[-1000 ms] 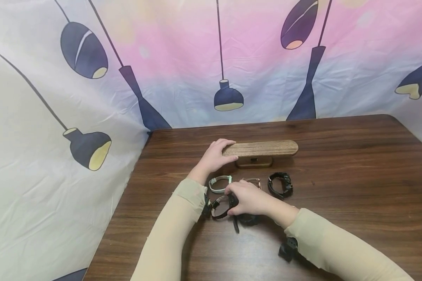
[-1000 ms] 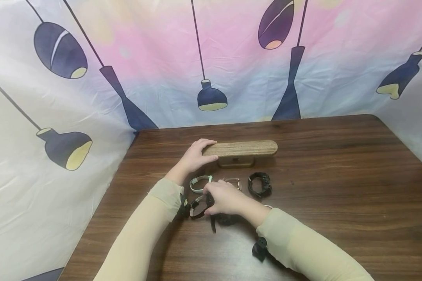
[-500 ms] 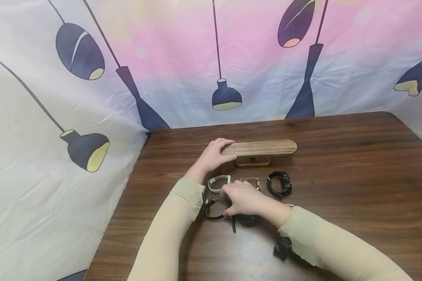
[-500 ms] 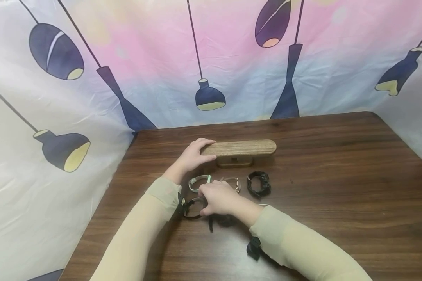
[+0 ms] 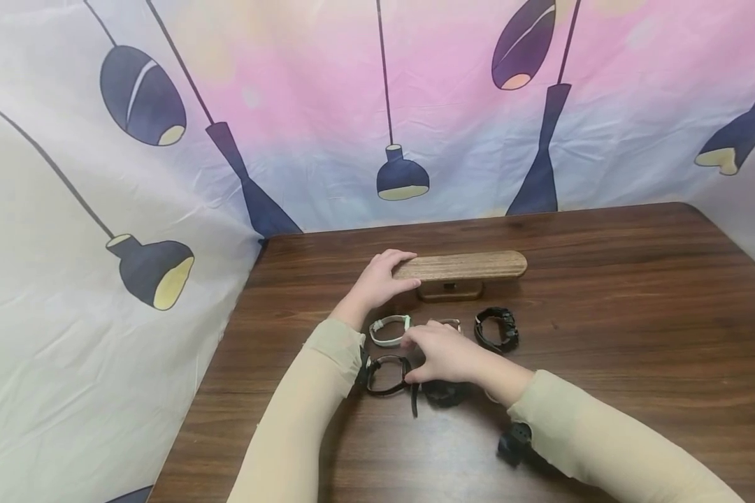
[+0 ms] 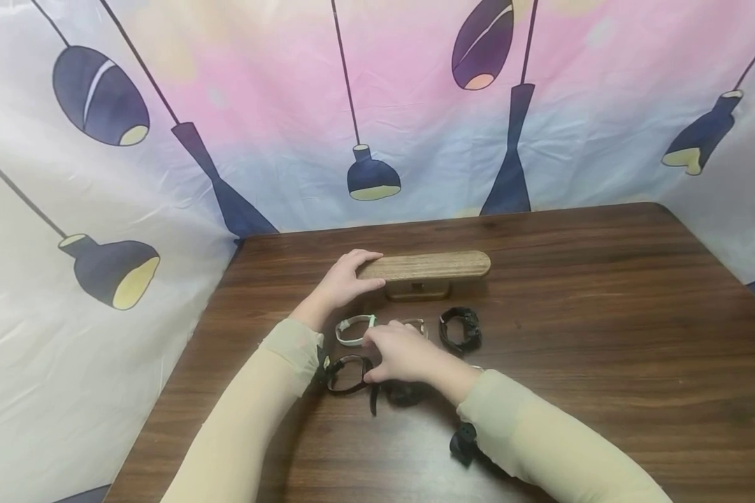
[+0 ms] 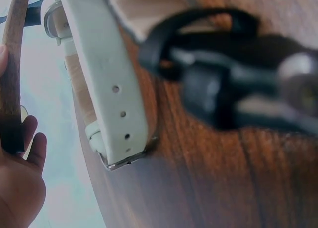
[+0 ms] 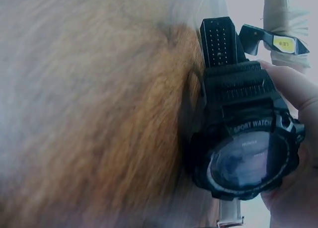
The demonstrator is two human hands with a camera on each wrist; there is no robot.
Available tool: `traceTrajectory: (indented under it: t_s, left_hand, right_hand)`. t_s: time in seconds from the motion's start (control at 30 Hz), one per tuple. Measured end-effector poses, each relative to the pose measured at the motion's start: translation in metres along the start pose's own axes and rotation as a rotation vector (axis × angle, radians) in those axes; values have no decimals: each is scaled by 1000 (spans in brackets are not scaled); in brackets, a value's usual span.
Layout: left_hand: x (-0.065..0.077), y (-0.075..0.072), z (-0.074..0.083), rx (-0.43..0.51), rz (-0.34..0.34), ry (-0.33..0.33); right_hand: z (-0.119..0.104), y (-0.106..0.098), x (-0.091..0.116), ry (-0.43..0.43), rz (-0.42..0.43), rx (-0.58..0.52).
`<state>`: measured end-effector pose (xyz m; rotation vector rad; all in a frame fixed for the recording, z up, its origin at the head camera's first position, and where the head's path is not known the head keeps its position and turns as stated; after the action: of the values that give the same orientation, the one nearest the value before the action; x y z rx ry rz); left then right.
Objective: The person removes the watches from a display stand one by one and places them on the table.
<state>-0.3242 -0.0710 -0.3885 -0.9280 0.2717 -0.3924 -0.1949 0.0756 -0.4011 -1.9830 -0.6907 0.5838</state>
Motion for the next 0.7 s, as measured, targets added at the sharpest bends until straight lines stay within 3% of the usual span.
traceTrajectory:
  t_s: [0.47, 0.7]
  left_hand:
    - [-1, -1, -2, 1, 2, 2]
    - [0, -1, -3, -28, 11, 17]
  right_hand:
    - [11, -13, 9, 35, 51, -79]
    - [26, -31, 20, 47, 179, -70]
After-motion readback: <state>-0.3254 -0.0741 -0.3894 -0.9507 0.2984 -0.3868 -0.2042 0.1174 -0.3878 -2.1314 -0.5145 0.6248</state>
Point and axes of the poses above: each hand's wrist, its own x-axis away from the middle knuckle, its own y-axis out of the palm, z = x × y, the point moved 1 cm from there along -x, towards the middle knuckle, and after that the axes turned 6 degrees about -y, right-handed, at the moved point
